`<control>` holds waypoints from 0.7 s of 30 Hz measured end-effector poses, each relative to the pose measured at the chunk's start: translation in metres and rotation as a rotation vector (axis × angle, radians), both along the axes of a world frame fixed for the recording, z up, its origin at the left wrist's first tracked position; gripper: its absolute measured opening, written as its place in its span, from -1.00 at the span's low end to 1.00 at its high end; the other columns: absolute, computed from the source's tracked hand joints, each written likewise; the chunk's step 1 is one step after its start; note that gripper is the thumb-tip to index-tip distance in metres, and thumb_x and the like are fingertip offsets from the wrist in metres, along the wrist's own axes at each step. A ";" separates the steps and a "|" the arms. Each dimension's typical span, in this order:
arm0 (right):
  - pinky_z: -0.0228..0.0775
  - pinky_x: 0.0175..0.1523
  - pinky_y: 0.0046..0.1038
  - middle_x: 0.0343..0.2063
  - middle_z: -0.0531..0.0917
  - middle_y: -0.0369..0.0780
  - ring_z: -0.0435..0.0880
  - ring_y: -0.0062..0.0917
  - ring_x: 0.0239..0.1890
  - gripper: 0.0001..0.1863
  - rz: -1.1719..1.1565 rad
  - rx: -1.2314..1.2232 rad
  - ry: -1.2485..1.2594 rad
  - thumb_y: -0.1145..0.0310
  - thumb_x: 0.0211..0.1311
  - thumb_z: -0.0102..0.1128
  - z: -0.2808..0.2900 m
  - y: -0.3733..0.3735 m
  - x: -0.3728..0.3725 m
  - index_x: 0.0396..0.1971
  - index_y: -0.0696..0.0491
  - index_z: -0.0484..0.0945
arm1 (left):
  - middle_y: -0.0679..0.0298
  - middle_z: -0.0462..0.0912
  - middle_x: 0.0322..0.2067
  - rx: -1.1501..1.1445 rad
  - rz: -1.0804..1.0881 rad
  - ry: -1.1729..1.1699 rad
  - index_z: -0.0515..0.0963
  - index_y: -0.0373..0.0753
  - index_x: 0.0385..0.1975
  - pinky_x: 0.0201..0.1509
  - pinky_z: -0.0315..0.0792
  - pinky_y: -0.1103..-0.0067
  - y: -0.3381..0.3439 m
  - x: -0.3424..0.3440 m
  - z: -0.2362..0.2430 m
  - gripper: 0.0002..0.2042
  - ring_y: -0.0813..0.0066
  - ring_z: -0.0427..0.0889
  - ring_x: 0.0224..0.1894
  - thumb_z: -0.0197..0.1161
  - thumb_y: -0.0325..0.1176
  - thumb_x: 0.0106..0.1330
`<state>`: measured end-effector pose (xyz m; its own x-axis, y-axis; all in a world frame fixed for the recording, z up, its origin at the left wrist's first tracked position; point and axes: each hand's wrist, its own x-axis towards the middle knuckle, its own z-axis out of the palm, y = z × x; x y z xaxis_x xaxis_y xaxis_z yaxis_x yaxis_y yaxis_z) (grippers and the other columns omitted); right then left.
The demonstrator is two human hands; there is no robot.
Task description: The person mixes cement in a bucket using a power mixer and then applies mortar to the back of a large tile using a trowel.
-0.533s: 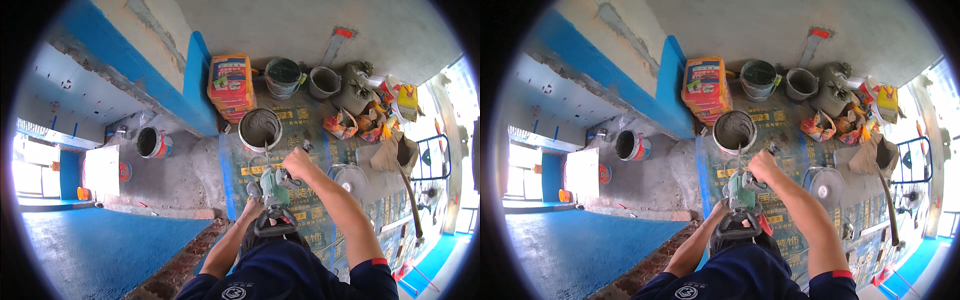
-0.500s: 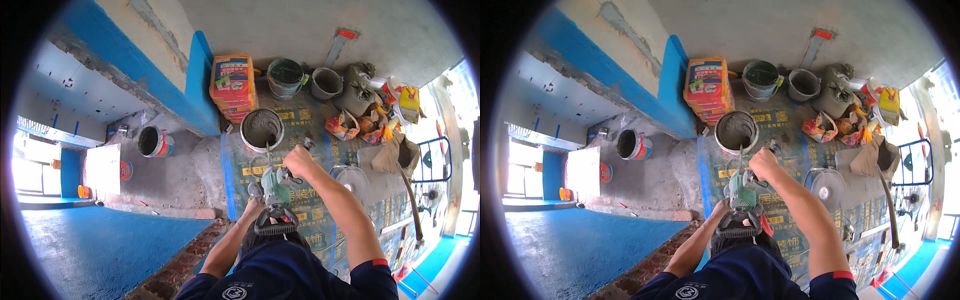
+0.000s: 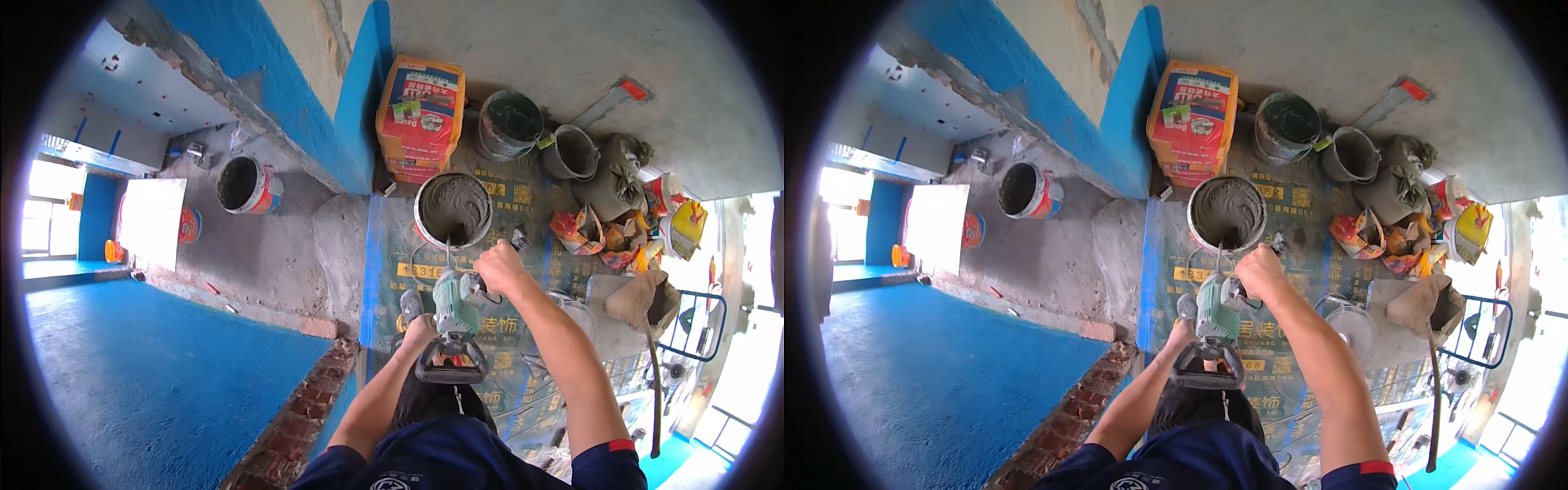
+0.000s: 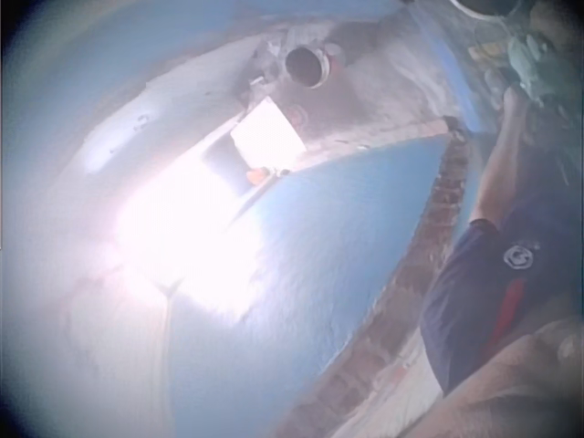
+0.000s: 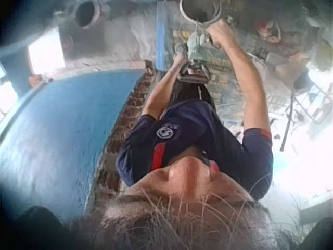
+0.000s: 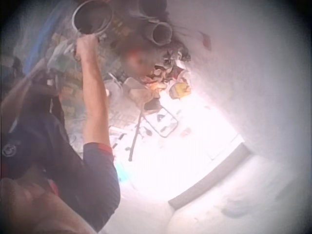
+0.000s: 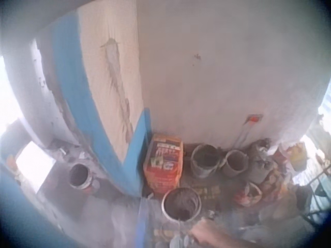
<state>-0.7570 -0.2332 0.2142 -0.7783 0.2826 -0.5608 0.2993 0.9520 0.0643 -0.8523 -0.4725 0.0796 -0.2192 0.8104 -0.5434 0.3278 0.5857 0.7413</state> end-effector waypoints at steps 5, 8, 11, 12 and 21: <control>0.29 -0.03 -0.39 -0.52 0.68 -0.29 0.66 -0.47 -0.36 -0.89 -0.100 -0.001 -0.037 0.41 -0.26 0.26 -0.020 0.003 0.002 -0.60 -0.11 0.66 | -0.08 0.61 -0.41 -0.157 -0.058 -0.014 0.57 -0.29 -0.35 -0.21 0.46 0.28 0.018 -0.005 -0.008 -0.74 -0.02 0.60 -0.28 0.14 -0.23 0.09; 0.28 -0.01 -0.37 -0.47 0.68 -0.29 0.66 -0.47 -0.32 -0.90 -0.108 0.001 -0.072 0.40 -0.16 0.22 -0.029 -0.001 0.004 -0.57 -0.12 0.65 | -0.09 0.61 -0.41 -0.096 -0.094 -0.060 0.57 -0.30 -0.37 -0.23 0.48 0.28 0.014 0.003 -0.032 -0.75 -0.01 0.61 -0.28 0.05 -0.27 0.15; 0.28 -0.02 -0.37 -0.45 0.66 -0.30 0.65 -0.48 -0.30 -0.89 -0.119 0.070 -0.009 0.38 -0.01 0.11 -0.044 -0.014 0.010 -0.55 -0.11 0.63 | -0.13 0.61 -0.36 -0.054 -0.235 0.016 0.57 -0.31 -0.38 -0.24 0.49 0.29 0.001 0.005 -0.075 -0.75 0.03 0.62 -0.25 0.00 -0.29 0.19; 0.28 -0.02 -0.37 -0.45 0.66 -0.30 0.65 -0.48 -0.30 -0.89 -0.123 0.069 -0.010 0.38 -0.01 0.11 -0.048 -0.019 0.013 -0.55 -0.11 0.63 | -0.08 0.61 -0.30 -0.145 -0.216 -0.033 0.54 -0.28 -0.24 -0.18 0.48 0.33 -0.001 0.001 -0.082 -0.74 0.06 0.61 -0.20 0.13 -0.31 0.11; 0.27 0.01 -0.27 -0.29 0.59 -0.26 0.62 -0.43 -0.21 -0.80 -0.453 -0.018 -0.013 0.37 0.05 0.04 -0.061 -0.077 0.051 -0.28 -0.08 0.54 | 0.03 0.62 -0.21 -0.372 -0.380 0.083 0.52 -0.20 -0.16 -0.07 0.48 0.32 0.006 -0.036 -0.052 -0.67 0.08 0.61 -0.17 0.11 -0.20 0.10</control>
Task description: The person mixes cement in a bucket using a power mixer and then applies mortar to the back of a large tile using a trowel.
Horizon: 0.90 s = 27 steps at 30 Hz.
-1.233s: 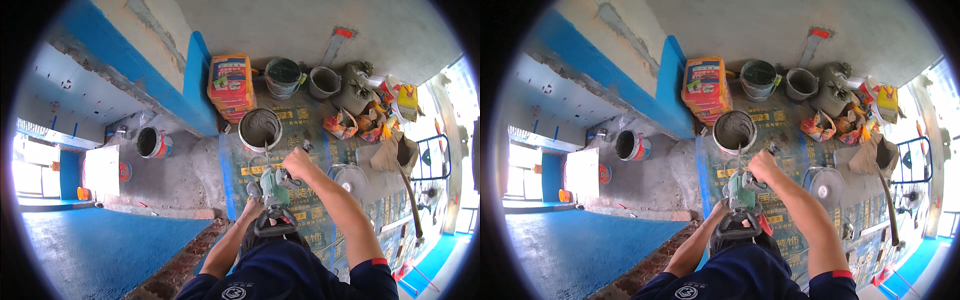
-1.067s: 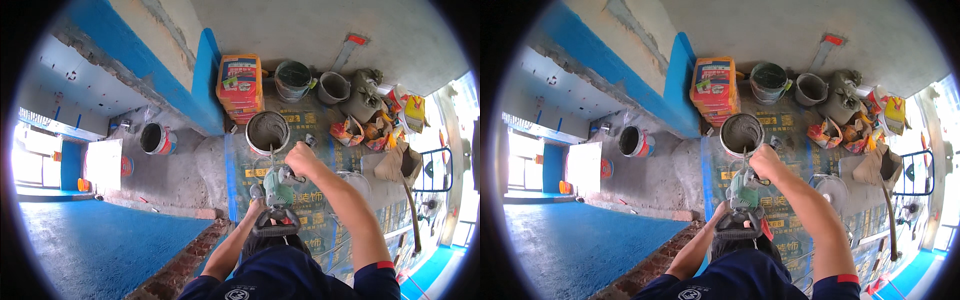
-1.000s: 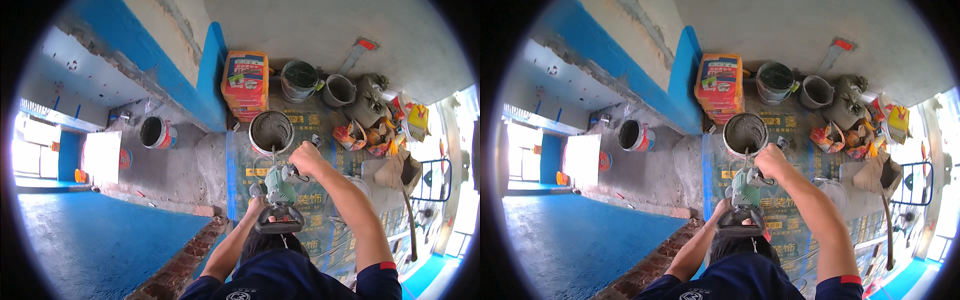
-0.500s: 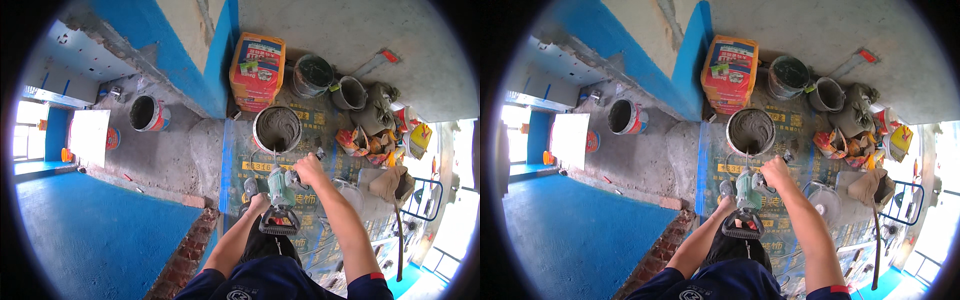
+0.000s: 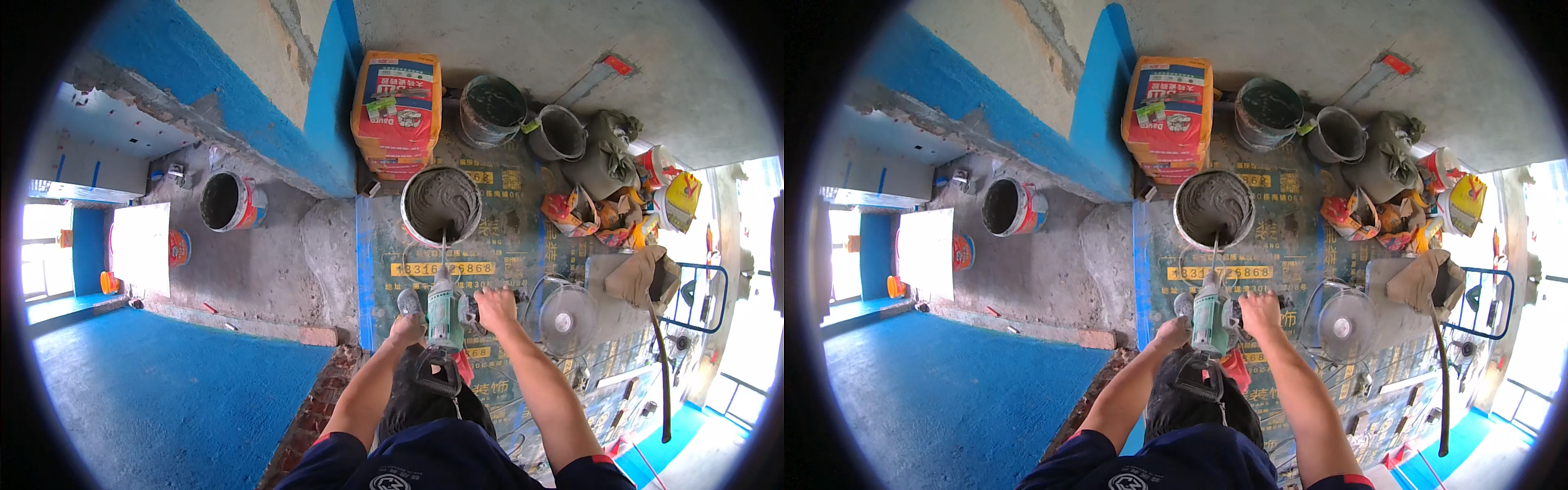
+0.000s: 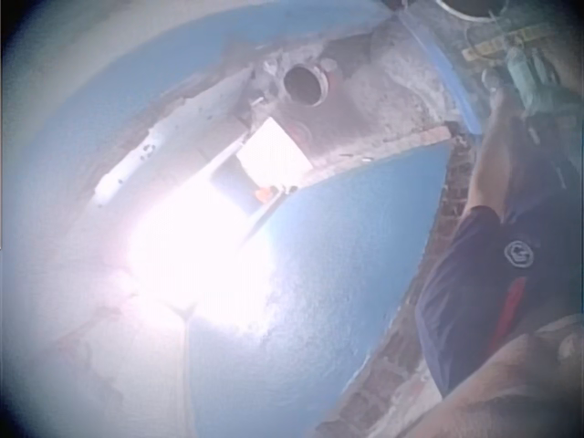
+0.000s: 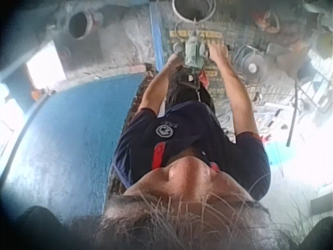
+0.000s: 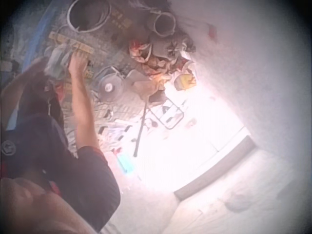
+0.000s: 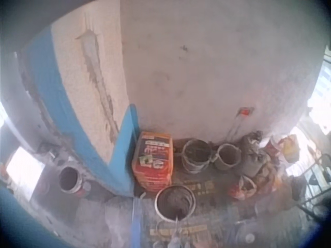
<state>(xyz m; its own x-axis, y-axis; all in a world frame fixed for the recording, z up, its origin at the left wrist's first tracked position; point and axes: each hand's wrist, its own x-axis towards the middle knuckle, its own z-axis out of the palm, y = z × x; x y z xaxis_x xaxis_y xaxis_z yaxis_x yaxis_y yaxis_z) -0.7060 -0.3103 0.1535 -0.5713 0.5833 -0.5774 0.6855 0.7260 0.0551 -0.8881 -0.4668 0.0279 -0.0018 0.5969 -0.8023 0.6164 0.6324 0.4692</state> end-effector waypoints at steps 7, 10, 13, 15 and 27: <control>0.30 -0.02 -0.27 -0.32 0.59 -0.26 0.62 -0.40 -0.23 -0.82 -0.085 0.017 0.054 0.38 0.09 0.01 -0.013 -0.041 0.030 -0.30 -0.06 0.55 | -0.02 0.57 -0.11 0.015 -0.087 0.036 0.45 -0.25 -0.06 -0.01 0.47 0.31 -0.030 0.025 -0.014 -0.60 0.12 0.59 -0.07 0.14 -0.24 0.09; 0.28 0.02 -0.26 -0.32 0.60 -0.28 0.63 -0.39 -0.23 -0.81 -0.071 0.071 0.062 0.39 0.06 0.04 -0.013 -0.055 0.038 -0.30 -0.07 0.54 | -0.04 0.56 -0.09 -0.050 -0.154 0.015 0.39 -0.35 -0.02 0.04 0.44 0.30 -0.041 0.040 -0.024 -0.54 0.09 0.55 -0.01 0.12 -0.19 0.12; 0.29 -0.05 -0.30 -0.32 0.60 -0.28 0.62 -0.42 -0.20 -0.81 -0.052 0.050 0.040 0.38 0.11 0.00 -0.011 -0.060 0.048 -0.30 -0.06 0.56 | -0.03 0.57 -0.10 0.006 -0.178 0.051 0.40 -0.32 -0.03 0.03 0.44 0.28 -0.048 0.052 -0.028 -0.54 0.07 0.56 -0.02 0.13 -0.17 0.11; 0.28 -0.03 -0.30 -0.32 0.60 -0.27 0.62 -0.42 -0.20 -0.81 -0.057 0.044 0.057 0.38 0.11 -0.01 -0.012 -0.063 0.053 -0.29 -0.05 0.56 | -0.03 0.57 -0.10 -0.018 -0.186 0.070 0.40 -0.31 -0.03 0.03 0.43 0.28 -0.048 0.058 -0.026 -0.54 0.08 0.55 -0.01 0.13 -0.16 0.11; 0.30 0.00 -0.26 -0.33 0.59 -0.27 0.63 -0.40 -0.26 -0.82 -0.050 0.063 0.106 0.40 0.08 0.01 -0.011 -0.076 0.066 -0.31 -0.06 0.54 | -0.01 0.53 -0.03 -0.053 -0.112 0.082 0.40 -0.28 0.02 0.12 0.33 0.24 -0.062 0.067 -0.018 -0.50 0.09 0.52 0.04 0.14 -0.13 0.11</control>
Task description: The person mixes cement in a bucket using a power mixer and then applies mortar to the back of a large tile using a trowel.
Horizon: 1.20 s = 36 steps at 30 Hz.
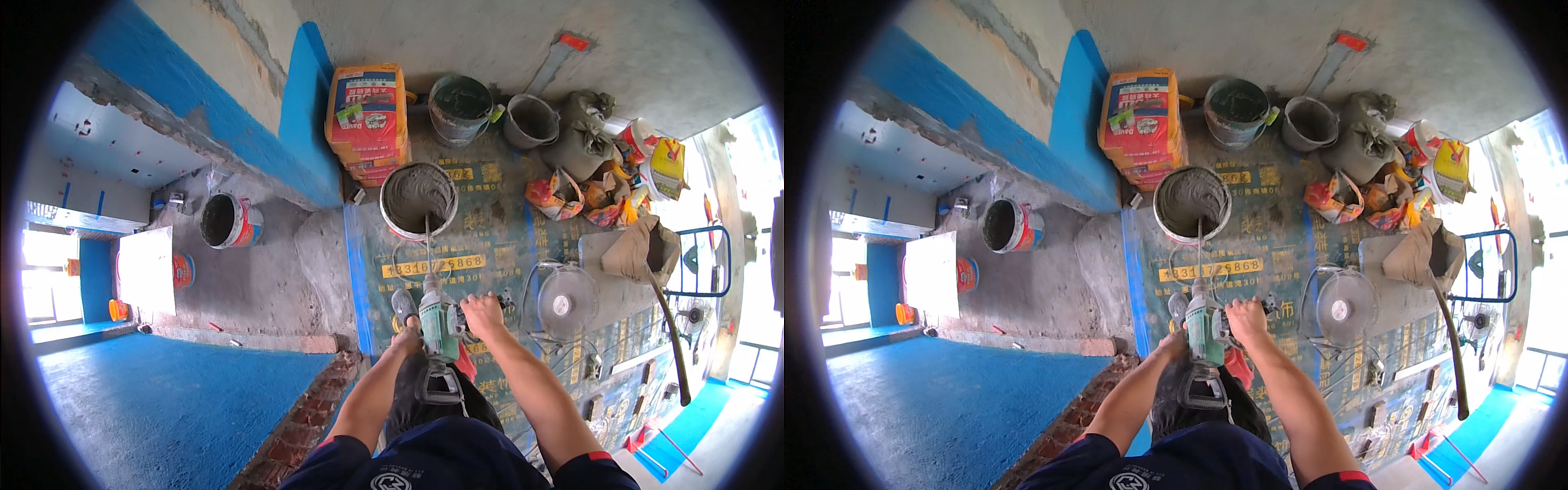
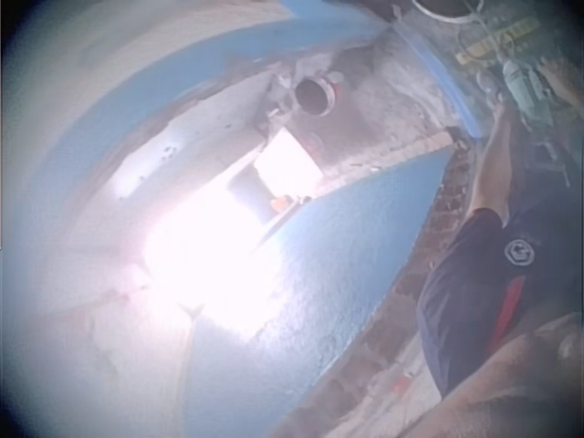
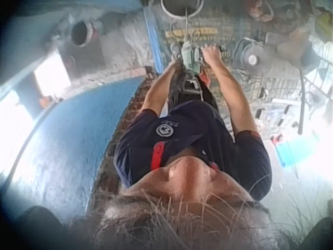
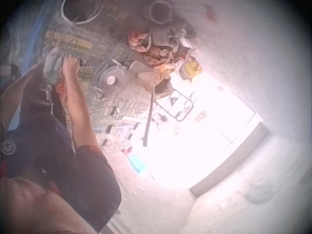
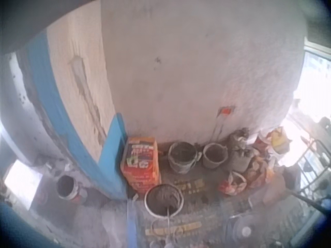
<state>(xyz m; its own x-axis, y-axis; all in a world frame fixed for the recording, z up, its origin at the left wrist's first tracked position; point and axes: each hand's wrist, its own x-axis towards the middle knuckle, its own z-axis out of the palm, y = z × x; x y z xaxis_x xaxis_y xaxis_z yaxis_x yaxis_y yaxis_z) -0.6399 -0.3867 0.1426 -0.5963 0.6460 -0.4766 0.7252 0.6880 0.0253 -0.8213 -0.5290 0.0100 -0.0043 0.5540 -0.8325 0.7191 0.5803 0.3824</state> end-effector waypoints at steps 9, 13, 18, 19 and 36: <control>0.30 0.01 -0.26 -0.39 0.60 -0.29 0.63 -0.43 -0.24 -0.84 0.114 0.061 0.038 0.40 0.09 0.01 0.021 0.004 0.001 -0.34 -0.05 0.55 | 0.03 0.57 -0.10 0.260 -0.520 -0.012 0.42 -0.28 -0.01 0.01 0.37 0.21 -0.023 0.007 -0.071 -0.56 0.10 0.56 -0.04 0.07 -0.14 0.18; 0.25 0.07 -0.26 -0.34 0.60 -0.26 0.63 -0.42 -0.21 -0.83 0.089 0.024 0.047 0.41 0.07 0.01 0.024 0.010 0.011 -0.33 -0.04 0.54 | 0.07 0.61 -0.16 0.418 -0.661 -0.022 0.50 -0.28 -0.10 -0.03 0.39 0.18 -0.030 0.003 -0.074 -0.61 0.09 0.59 -0.09 0.04 -0.12 0.21; 0.22 0.13 -0.21 -0.25 0.60 -0.26 0.61 -0.40 -0.14 -0.78 -0.017 -0.004 0.111 0.41 0.06 0.01 0.046 0.020 0.028 -0.27 -0.09 0.54 | 0.05 0.60 -0.12 0.137 0.124 -0.038 0.55 -0.10 -0.10 0.00 0.39 0.21 0.009 -0.014 0.052 -0.57 0.06 0.57 -0.07 0.16 -0.02 0.08; 0.22 0.13 -0.19 -0.25 0.62 -0.25 0.61 -0.39 -0.13 -0.78 -0.044 -0.042 0.128 0.40 0.08 -0.01 0.052 0.023 0.029 -0.28 -0.09 0.55 | 0.08 0.63 -0.26 0.200 0.134 -0.011 0.57 -0.12 -0.18 -0.13 0.44 0.28 0.012 -0.014 0.066 -0.65 0.13 0.61 -0.21 0.21 -0.09 0.07; 0.41 -0.17 -0.33 -0.39 0.66 -0.29 0.65 -0.38 -0.27 -0.85 -0.070 -0.005 0.277 0.25 -0.09 0.12 0.093 0.102 0.046 -0.43 -0.16 0.56 | 0.01 0.63 -0.23 0.237 -0.128 -0.079 0.55 -0.17 -0.12 -0.11 0.45 0.32 0.119 -0.050 0.207 -0.50 0.10 0.60 -0.14 0.30 0.06 0.03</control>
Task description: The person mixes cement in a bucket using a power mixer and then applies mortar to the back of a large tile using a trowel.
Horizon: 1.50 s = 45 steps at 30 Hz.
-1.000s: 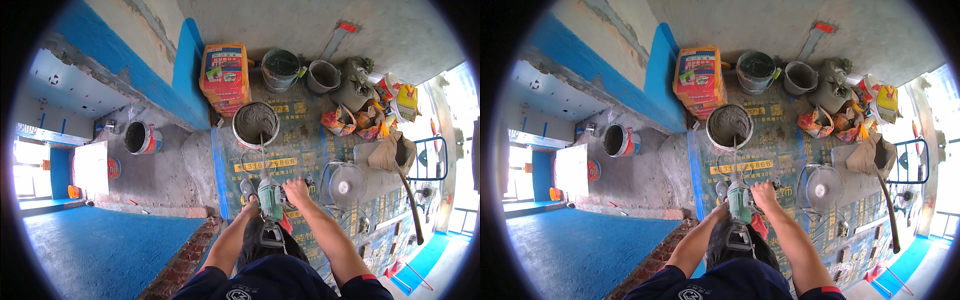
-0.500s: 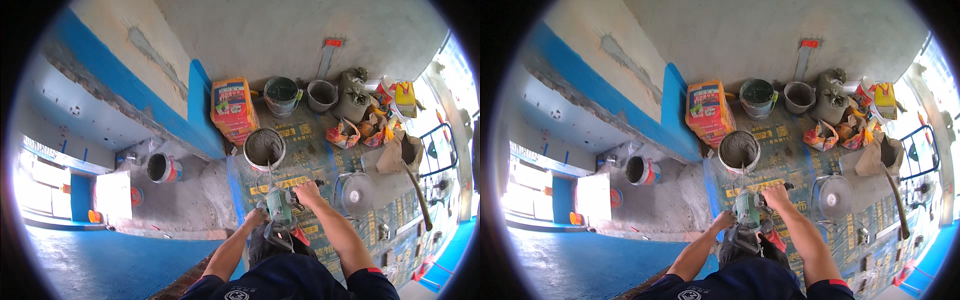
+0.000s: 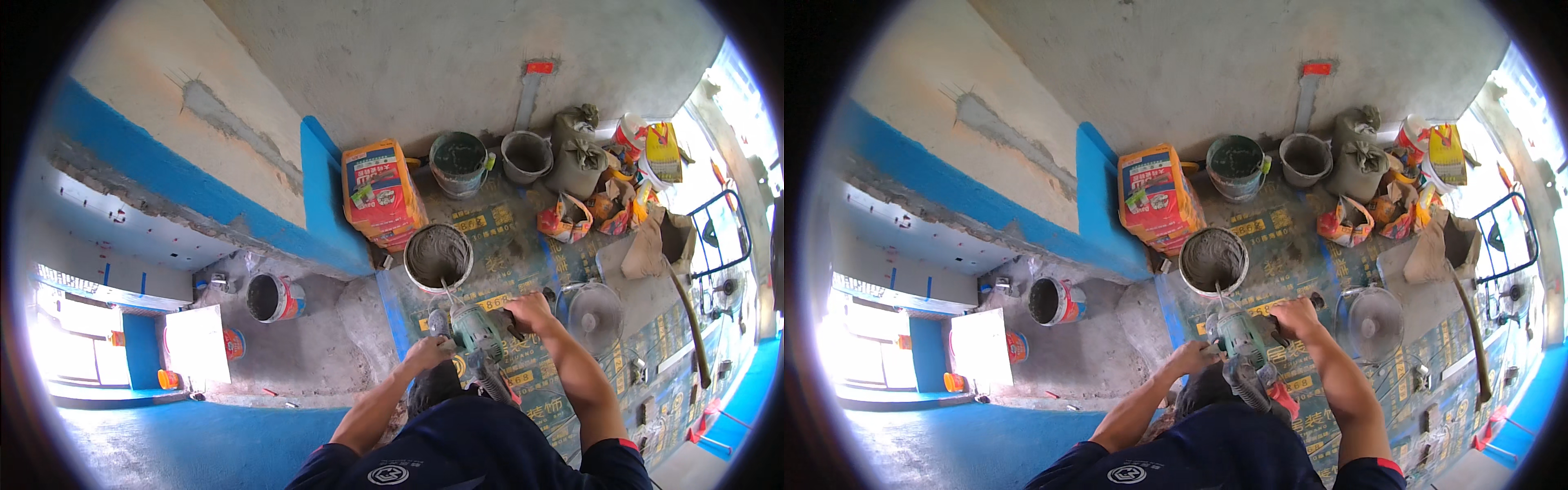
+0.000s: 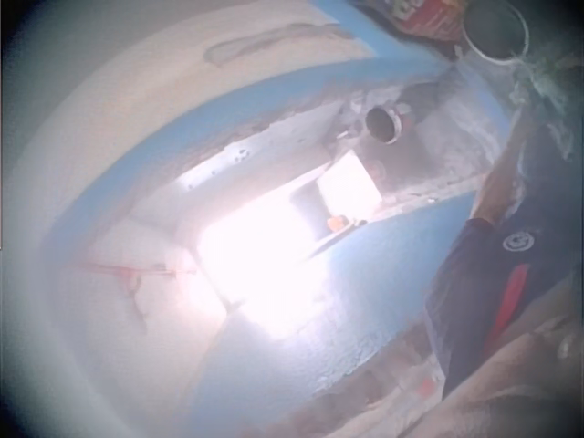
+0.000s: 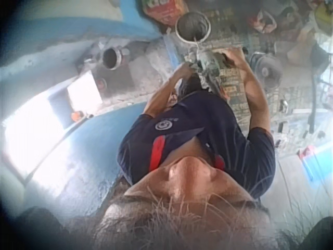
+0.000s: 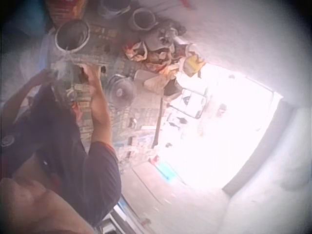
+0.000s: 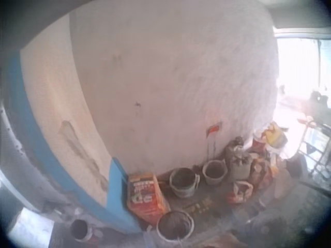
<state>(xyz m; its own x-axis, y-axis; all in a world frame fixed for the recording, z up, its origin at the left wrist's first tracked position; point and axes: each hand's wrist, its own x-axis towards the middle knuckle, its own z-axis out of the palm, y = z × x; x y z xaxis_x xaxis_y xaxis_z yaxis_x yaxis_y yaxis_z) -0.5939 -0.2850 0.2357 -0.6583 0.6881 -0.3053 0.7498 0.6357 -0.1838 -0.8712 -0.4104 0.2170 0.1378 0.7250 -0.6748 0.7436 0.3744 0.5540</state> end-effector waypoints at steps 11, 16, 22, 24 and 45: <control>0.43 -0.22 -0.30 -0.48 0.64 -0.27 0.63 -0.35 -0.33 -0.72 -0.127 -0.085 0.135 0.25 -0.28 0.28 0.029 0.061 -0.006 -0.42 -0.12 0.59 | 0.00 0.62 -0.24 0.000 -0.170 -0.032 0.57 -0.15 -0.15 -0.03 0.43 0.26 0.104 -0.031 0.065 -0.51 0.06 0.58 -0.11 0.19 0.12 0.09; 0.40 -0.24 -0.29 -0.49 0.64 -0.25 0.63 -0.33 -0.34 -0.72 -0.095 -0.123 0.061 0.28 -0.28 0.27 0.039 0.095 -0.007 -0.40 -0.13 0.61 | 0.00 0.62 -0.27 0.070 -0.160 -0.146 0.58 -0.18 -0.21 -0.06 0.43 0.26 0.126 -0.031 0.059 -0.55 0.04 0.58 -0.15 0.18 0.08 0.11; 0.38 -0.24 -0.30 -0.53 0.62 -0.25 0.62 -0.31 -0.36 -0.77 -0.055 -0.119 0.217 0.30 -0.28 0.25 0.026 0.146 0.013 -0.46 -0.11 0.57 | 0.01 0.63 -0.27 -0.069 -0.139 -0.111 0.58 -0.19 -0.20 -0.07 0.43 0.31 0.179 -0.008 0.081 -0.57 0.08 0.59 -0.16 0.19 0.05 0.12; 0.37 -0.26 -0.30 -0.54 0.61 -0.24 0.61 -0.31 -0.37 -0.79 -0.013 -0.105 0.231 0.31 -0.26 0.23 0.005 0.172 0.024 -0.47 -0.10 0.56 | 0.01 0.62 -0.24 -0.124 -0.136 -0.082 0.58 -0.17 -0.14 -0.04 0.42 0.34 0.194 0.004 0.078 -0.56 0.11 0.60 -0.14 0.19 0.03 0.12; 0.31 -0.28 -0.29 -0.54 0.58 -0.26 0.58 -0.31 -0.38 -0.89 0.248 -0.184 0.422 0.33 -0.14 0.13 -0.005 0.362 0.046 -0.52 -0.06 0.54 | 0.02 0.62 -0.42 -0.052 0.315 -0.050 0.59 -0.22 -0.31 -0.19 0.44 0.26 0.303 0.086 0.083 -0.65 0.04 0.60 -0.27 0.25 -0.04 0.12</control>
<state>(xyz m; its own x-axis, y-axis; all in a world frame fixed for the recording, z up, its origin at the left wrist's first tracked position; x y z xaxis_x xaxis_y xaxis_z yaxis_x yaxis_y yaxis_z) -0.5482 0.0774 0.2306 -0.8867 0.4554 -0.0799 0.4172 0.7136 -0.5628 -0.7856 -0.1078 0.2996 -0.0534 0.7017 -0.7105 0.5589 0.6106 0.5611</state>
